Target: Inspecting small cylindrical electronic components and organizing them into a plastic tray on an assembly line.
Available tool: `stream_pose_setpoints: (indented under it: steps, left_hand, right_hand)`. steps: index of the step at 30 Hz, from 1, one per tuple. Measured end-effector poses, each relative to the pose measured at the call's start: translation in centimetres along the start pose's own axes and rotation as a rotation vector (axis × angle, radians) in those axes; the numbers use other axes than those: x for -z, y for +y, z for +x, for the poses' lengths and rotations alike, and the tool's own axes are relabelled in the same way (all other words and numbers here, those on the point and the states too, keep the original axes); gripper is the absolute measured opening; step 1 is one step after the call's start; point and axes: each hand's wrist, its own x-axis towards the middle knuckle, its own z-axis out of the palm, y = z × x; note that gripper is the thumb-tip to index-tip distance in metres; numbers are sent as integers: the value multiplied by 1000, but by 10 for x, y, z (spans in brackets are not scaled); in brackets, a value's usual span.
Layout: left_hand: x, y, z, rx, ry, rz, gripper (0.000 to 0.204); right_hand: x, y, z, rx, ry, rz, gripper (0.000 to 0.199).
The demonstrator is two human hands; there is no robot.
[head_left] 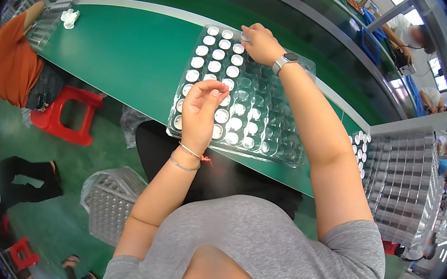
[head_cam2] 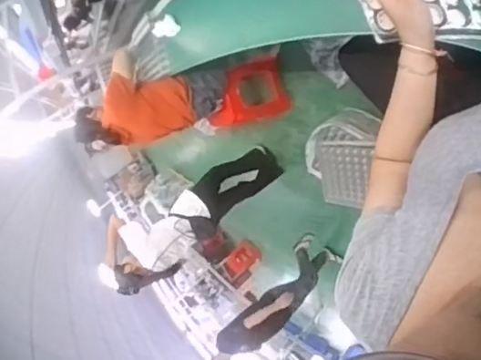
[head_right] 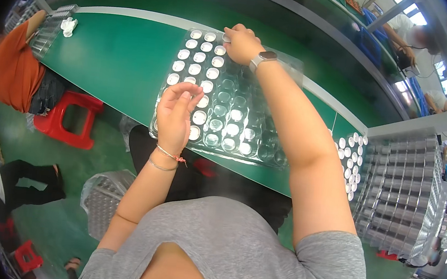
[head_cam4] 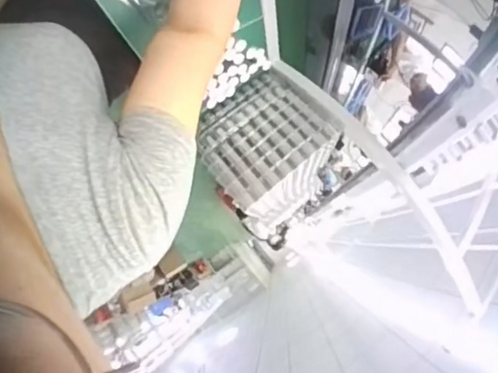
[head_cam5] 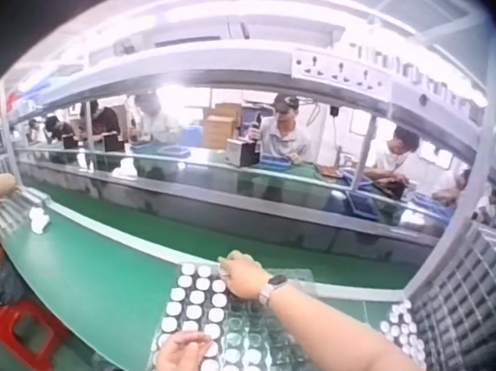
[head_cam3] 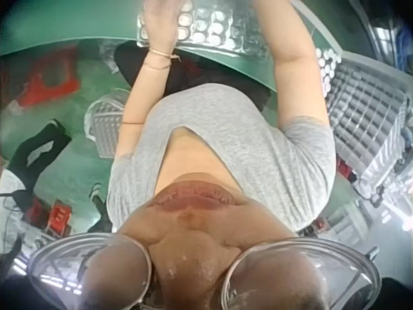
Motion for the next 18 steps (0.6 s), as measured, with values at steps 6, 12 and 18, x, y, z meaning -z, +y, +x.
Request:
stream_pose_setpoints:
  steps: [6, 12, 18]
  left_hand:
    - [4, 9, 10, -4, -19, 12, 16]
    - [10, -7, 9, 24, -50, 76, 13]
    - [8, -19, -1, 2, -202, 245, 19]
  right_hand:
    - [2, -23, 6, 70, 83, -135, 66]
    - [8, -42, -7, -22, -182, -259, 65]
    - [40, -22, -27, -102, -118, -3, 58]
